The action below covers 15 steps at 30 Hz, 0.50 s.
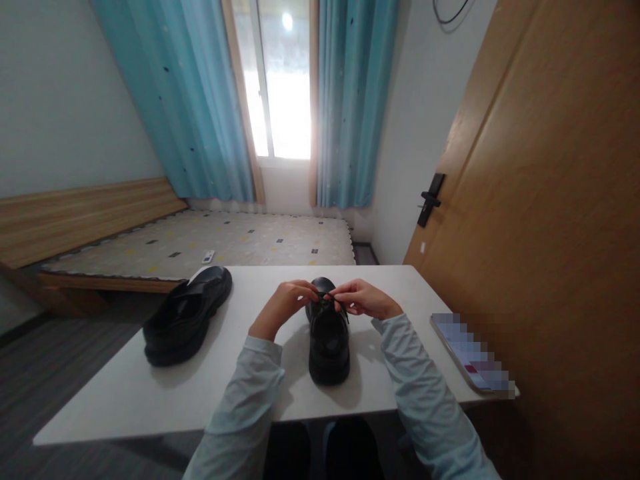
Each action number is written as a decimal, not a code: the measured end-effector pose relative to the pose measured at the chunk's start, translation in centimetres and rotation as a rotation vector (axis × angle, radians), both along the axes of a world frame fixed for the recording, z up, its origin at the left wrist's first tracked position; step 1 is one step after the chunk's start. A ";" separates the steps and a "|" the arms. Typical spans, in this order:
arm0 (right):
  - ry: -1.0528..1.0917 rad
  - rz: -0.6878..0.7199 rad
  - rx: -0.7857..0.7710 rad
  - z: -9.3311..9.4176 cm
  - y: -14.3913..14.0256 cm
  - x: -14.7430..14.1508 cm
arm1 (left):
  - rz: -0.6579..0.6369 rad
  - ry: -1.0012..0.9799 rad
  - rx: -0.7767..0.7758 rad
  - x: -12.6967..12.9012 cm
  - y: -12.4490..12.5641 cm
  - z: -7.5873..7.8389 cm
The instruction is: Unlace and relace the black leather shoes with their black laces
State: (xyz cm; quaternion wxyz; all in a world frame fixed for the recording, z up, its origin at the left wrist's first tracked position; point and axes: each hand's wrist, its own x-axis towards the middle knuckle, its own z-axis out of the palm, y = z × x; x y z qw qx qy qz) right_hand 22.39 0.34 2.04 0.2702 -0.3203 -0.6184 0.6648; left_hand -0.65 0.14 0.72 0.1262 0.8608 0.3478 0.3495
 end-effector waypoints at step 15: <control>-0.163 -0.112 0.149 -0.2 -0.1 -0.6 | 0.060 -0.062 0.029 1.1 -0.3 -0.1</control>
